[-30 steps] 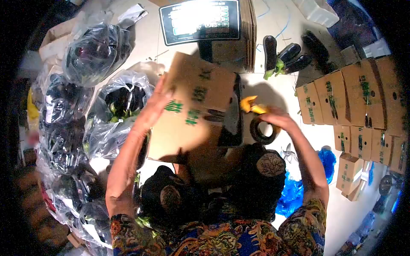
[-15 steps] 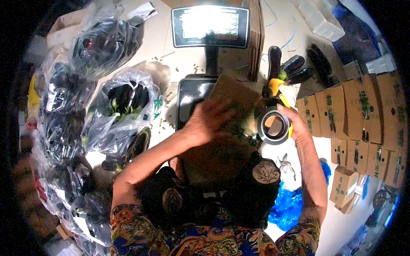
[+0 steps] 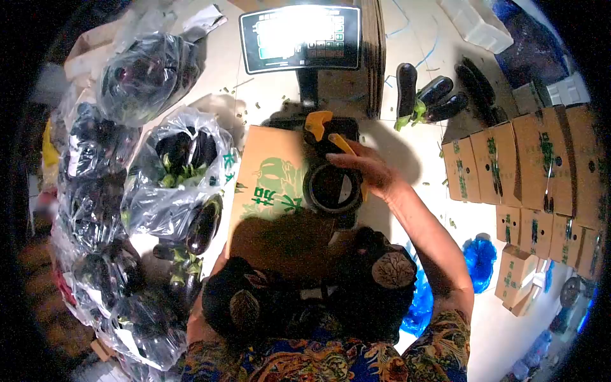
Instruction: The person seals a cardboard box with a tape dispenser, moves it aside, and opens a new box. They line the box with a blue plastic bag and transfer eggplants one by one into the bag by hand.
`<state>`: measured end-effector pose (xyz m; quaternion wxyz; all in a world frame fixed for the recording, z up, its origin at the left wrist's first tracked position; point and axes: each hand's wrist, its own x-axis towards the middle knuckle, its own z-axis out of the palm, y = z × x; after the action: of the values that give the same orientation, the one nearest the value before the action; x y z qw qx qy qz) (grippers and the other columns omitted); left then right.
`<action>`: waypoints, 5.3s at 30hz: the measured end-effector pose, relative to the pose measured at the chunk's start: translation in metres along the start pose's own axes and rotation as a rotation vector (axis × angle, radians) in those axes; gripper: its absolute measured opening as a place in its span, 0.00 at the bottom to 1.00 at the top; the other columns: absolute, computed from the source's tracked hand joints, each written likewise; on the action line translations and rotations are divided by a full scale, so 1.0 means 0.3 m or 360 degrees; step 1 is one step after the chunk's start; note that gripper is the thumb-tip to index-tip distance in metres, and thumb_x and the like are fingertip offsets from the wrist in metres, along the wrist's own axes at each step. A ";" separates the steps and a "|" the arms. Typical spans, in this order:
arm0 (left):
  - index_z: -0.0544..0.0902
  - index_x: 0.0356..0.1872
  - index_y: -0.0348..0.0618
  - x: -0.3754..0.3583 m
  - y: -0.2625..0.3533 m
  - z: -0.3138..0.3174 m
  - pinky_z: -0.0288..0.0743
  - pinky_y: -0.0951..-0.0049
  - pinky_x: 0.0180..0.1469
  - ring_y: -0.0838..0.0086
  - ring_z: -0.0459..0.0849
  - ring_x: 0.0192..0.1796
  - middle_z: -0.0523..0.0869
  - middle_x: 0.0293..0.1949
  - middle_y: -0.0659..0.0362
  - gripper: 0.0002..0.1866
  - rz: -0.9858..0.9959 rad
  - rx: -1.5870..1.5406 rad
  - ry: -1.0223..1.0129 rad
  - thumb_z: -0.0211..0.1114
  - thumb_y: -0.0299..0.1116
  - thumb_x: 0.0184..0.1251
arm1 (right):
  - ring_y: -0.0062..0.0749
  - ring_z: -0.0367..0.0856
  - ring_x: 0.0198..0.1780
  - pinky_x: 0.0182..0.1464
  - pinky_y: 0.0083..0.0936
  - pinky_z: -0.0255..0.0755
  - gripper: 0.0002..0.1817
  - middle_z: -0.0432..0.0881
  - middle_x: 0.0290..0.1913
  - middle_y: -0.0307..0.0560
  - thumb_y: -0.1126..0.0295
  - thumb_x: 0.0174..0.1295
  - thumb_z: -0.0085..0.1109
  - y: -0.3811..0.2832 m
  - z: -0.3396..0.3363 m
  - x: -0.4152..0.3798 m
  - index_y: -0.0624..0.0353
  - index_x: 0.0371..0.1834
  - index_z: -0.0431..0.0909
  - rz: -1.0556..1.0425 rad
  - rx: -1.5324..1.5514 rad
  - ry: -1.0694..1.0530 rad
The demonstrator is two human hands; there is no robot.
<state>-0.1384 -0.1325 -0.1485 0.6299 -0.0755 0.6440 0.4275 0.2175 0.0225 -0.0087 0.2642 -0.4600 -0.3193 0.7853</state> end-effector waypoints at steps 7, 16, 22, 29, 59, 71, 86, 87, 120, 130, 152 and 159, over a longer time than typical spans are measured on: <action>0.78 0.48 0.40 -0.097 0.257 0.122 0.75 0.70 0.36 0.68 0.80 0.33 0.82 0.34 0.56 0.19 0.0148 0.0295 -0.0180 0.55 0.46 0.69 | 0.36 0.83 0.46 0.52 0.29 0.80 0.22 0.81 0.47 0.57 0.76 0.62 0.52 -0.033 -0.140 -0.153 0.74 0.60 0.67 -0.0297 0.0261 0.0151; 0.72 0.60 0.42 -0.205 0.299 0.384 0.74 0.65 0.58 0.67 0.76 0.57 0.77 0.55 0.53 0.26 0.0837 0.0090 -0.0675 0.67 0.41 0.63 | 0.44 0.86 0.42 0.51 0.35 0.81 0.25 0.84 0.45 0.59 0.62 0.60 0.60 0.018 -0.294 -0.352 0.70 0.56 0.73 -0.0217 0.0590 0.0086; 0.66 0.69 0.47 -0.208 0.260 0.403 0.63 0.69 0.65 0.69 0.69 0.63 0.73 0.62 0.54 0.27 0.1127 0.0505 -0.0921 0.55 0.43 0.73 | 0.32 0.83 0.36 0.41 0.27 0.83 0.43 0.79 0.43 0.50 0.63 0.49 0.71 -0.018 -0.201 -0.414 0.72 0.66 0.60 0.0020 -0.0140 0.0214; 0.69 0.66 0.44 -0.120 0.325 0.532 0.63 0.71 0.64 0.70 0.72 0.61 0.76 0.58 0.54 0.25 0.1286 0.0849 -0.1101 0.55 0.42 0.73 | 0.34 0.80 0.50 0.43 0.25 0.80 0.56 0.72 0.60 0.60 0.66 0.41 0.78 -0.062 -0.152 -0.438 0.75 0.71 0.52 0.0380 -0.0650 0.0315; 0.81 0.45 0.39 -0.447 0.246 0.473 0.77 0.78 0.44 0.79 0.83 0.39 0.85 0.38 0.61 0.11 0.0246 0.0249 -0.1658 0.57 0.36 0.73 | 0.53 0.83 0.43 0.45 0.38 0.78 0.38 0.81 0.41 0.55 0.60 0.36 0.80 -0.148 0.291 -0.317 0.63 0.51 0.70 -0.0719 -0.2163 0.0233; 0.82 0.39 0.39 -0.437 0.235 0.448 0.73 0.81 0.35 0.82 0.79 0.32 0.83 0.31 0.63 0.10 0.0615 0.0396 -0.1476 0.62 0.36 0.69 | 0.52 0.84 0.43 0.45 0.38 0.79 0.33 0.82 0.42 0.59 0.62 0.42 0.77 -0.159 0.355 -0.323 0.63 0.49 0.71 -0.0639 -0.2259 0.0233; 0.81 0.38 0.38 0.030 0.307 0.114 0.71 0.80 0.25 0.80 0.74 0.21 0.86 0.36 0.56 0.05 0.0708 -0.0289 -0.0705 0.63 0.28 0.67 | 0.53 0.83 0.36 0.36 0.41 0.77 0.29 0.81 0.37 0.57 0.59 0.44 0.74 -0.220 0.455 -0.260 0.62 0.45 0.72 -0.0666 -0.2856 0.0280; 0.80 0.38 0.38 0.042 0.296 0.107 0.72 0.79 0.25 0.80 0.75 0.21 0.86 0.37 0.56 0.05 0.0666 -0.0315 -0.0736 0.63 0.28 0.66 | 0.52 0.83 0.36 0.36 0.41 0.77 0.28 0.81 0.37 0.57 0.59 0.43 0.74 -0.220 0.463 -0.252 0.62 0.44 0.73 -0.0713 -0.2818 0.0270; 0.76 0.49 0.45 0.349 -0.025 0.242 0.76 0.49 0.45 0.44 0.83 0.44 0.84 0.40 0.43 0.13 0.1261 0.1993 -0.0338 0.49 0.38 0.71 | 0.55 0.83 0.36 0.38 0.40 0.76 0.27 0.82 0.33 0.58 0.64 0.44 0.74 -0.185 0.553 -0.095 0.60 0.46 0.71 -0.0360 -0.2929 0.0108; 0.76 0.50 0.45 0.248 0.045 0.263 0.75 0.50 0.49 0.45 0.82 0.47 0.84 0.43 0.44 0.14 0.1248 0.1792 -0.0326 0.57 0.33 0.64 | 0.50 0.84 0.38 0.41 0.36 0.78 0.29 0.82 0.36 0.55 0.65 0.39 0.77 -0.138 0.422 -0.129 0.61 0.45 0.74 -0.0666 -0.2533 0.0190; 0.65 0.68 0.43 -0.139 0.296 0.496 0.73 0.53 0.58 0.44 0.79 0.55 0.77 0.59 0.41 0.29 0.1738 0.2032 -0.0265 0.45 0.49 0.74 | 0.53 0.82 0.40 0.41 0.40 0.79 0.30 0.81 0.39 0.53 0.63 0.43 0.70 -0.230 0.186 -0.344 0.59 0.51 0.73 -0.0802 -0.2640 0.0199; 0.57 0.72 0.40 -0.023 0.135 0.458 0.73 0.66 0.59 0.62 0.82 0.52 0.82 0.53 0.46 0.46 0.0430 0.0771 -0.0751 0.40 0.71 0.67 | 0.52 0.82 0.39 0.43 0.40 0.77 0.27 0.81 0.36 0.54 0.63 0.41 0.74 -0.201 -0.081 -0.486 0.58 0.43 0.71 -0.0613 -0.2577 0.0508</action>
<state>-0.0602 -0.0214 -0.1021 0.6986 0.2624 0.5677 0.3476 0.3101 -0.0350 0.1078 0.0244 -0.5501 -0.8148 0.1813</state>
